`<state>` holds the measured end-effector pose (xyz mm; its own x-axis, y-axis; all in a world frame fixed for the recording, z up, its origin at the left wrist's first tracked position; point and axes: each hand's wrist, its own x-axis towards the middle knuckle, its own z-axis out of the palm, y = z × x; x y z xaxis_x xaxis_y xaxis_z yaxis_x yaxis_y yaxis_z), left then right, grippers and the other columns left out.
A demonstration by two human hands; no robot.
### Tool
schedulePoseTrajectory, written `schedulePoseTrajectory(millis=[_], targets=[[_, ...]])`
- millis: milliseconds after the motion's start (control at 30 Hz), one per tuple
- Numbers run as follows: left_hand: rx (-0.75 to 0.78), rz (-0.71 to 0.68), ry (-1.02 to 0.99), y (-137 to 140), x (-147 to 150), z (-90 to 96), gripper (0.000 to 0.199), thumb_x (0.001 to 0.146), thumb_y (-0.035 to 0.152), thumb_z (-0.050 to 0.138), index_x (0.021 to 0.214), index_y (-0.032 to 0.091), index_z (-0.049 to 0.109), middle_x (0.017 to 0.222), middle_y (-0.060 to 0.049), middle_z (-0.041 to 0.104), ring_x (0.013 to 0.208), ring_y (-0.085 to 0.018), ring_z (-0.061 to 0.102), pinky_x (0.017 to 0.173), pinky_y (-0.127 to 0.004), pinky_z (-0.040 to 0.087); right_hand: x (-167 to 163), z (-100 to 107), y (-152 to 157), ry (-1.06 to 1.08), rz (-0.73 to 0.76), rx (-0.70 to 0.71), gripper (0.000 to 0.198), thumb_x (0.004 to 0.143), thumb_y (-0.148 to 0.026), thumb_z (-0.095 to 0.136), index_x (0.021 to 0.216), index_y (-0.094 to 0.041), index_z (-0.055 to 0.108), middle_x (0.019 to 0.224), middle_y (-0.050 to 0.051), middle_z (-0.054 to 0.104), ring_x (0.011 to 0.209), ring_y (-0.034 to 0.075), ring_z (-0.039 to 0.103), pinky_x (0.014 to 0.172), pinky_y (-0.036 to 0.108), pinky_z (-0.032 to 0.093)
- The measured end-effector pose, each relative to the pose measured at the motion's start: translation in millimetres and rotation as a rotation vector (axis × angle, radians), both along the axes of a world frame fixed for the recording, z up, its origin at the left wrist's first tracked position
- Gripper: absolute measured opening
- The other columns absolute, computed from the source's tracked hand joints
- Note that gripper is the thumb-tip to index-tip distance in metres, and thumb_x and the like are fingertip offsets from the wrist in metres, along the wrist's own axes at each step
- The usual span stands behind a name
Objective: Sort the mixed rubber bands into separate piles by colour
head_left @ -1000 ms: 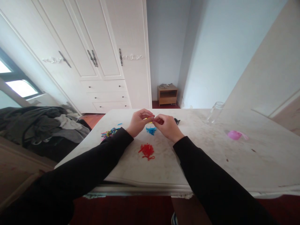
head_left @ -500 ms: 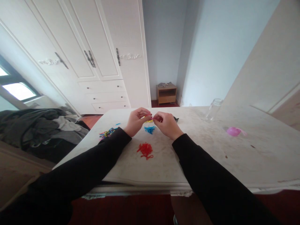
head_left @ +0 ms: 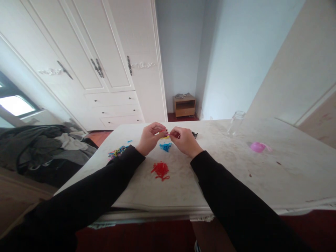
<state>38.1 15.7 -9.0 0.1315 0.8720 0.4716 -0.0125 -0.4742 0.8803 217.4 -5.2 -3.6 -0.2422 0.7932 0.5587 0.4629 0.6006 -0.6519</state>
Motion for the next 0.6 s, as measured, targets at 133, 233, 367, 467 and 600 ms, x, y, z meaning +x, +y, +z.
schedulePoseTrajectory(millis=[133, 233, 367, 467, 600], targets=[[-0.031, -0.008, -0.022, -1.7, 1.1, -1.0, 0.029, 0.071, 0.031, 0.086, 0.086, 0.016, 0.067, 0.079, -0.003, 0.073, 0.077, -0.017, 0.073, 0.077, -0.033, 0.059, 0.3, -0.9, 0.9, -0.001, -0.016, -0.006, 0.012, 0.082, -0.009, 0.062, 0.073, -0.016, 0.065, 0.068, 0.0, 0.066, 0.064, 0.012, 0.058, 0.065, 0.025, 0.039], [-0.041, -0.013, -0.034, -1.3, 0.7, -1.4, 0.029, 0.071, 0.03, 0.087, 0.086, 0.016, 0.066, 0.077, -0.003, 0.073, 0.076, -0.017, 0.073, 0.076, -0.033, 0.059, 0.4, -1.4, 1.6, -0.007, -0.03, -0.002, 0.012, 0.082, -0.01, 0.062, 0.073, -0.016, 0.065, 0.068, 0.0, 0.066, 0.064, 0.012, 0.058, 0.065, 0.025, 0.039], [-0.019, -0.008, -0.02, 0.8, -0.2, -1.9, 0.029, 0.071, 0.03, 0.087, 0.086, 0.016, 0.066, 0.078, -0.003, 0.074, 0.075, -0.016, 0.073, 0.077, -0.033, 0.059, 0.5, -1.1, 1.8, -0.007, -0.03, 0.01, 0.012, 0.082, -0.01, 0.062, 0.072, -0.017, 0.065, 0.068, 0.0, 0.066, 0.065, 0.013, 0.058, 0.065, 0.025, 0.04], [-0.012, 0.005, -0.002, 1.8, -0.4, -2.2, 0.029, 0.071, 0.03, 0.086, 0.086, 0.016, 0.067, 0.08, -0.004, 0.075, 0.076, -0.017, 0.073, 0.078, -0.034, 0.06, 0.7, -0.7, 1.6, -0.005, -0.036, 0.014, 0.012, 0.082, -0.011, 0.062, 0.072, -0.017, 0.065, 0.067, 0.0, 0.066, 0.064, 0.013, 0.058, 0.065, 0.025, 0.04], [-0.009, 0.012, 0.01, 1.9, -0.1, -2.3, 0.028, 0.071, 0.03, 0.086, 0.086, 0.016, 0.067, 0.081, -0.005, 0.075, 0.076, -0.017, 0.073, 0.078, -0.034, 0.06, 1.3, -0.2, 1.3, -0.019, -0.043, 0.008, 0.012, 0.082, -0.012, 0.063, 0.072, -0.017, 0.065, 0.068, 0.0, 0.066, 0.065, 0.013, 0.058, 0.065, 0.025, 0.039]])
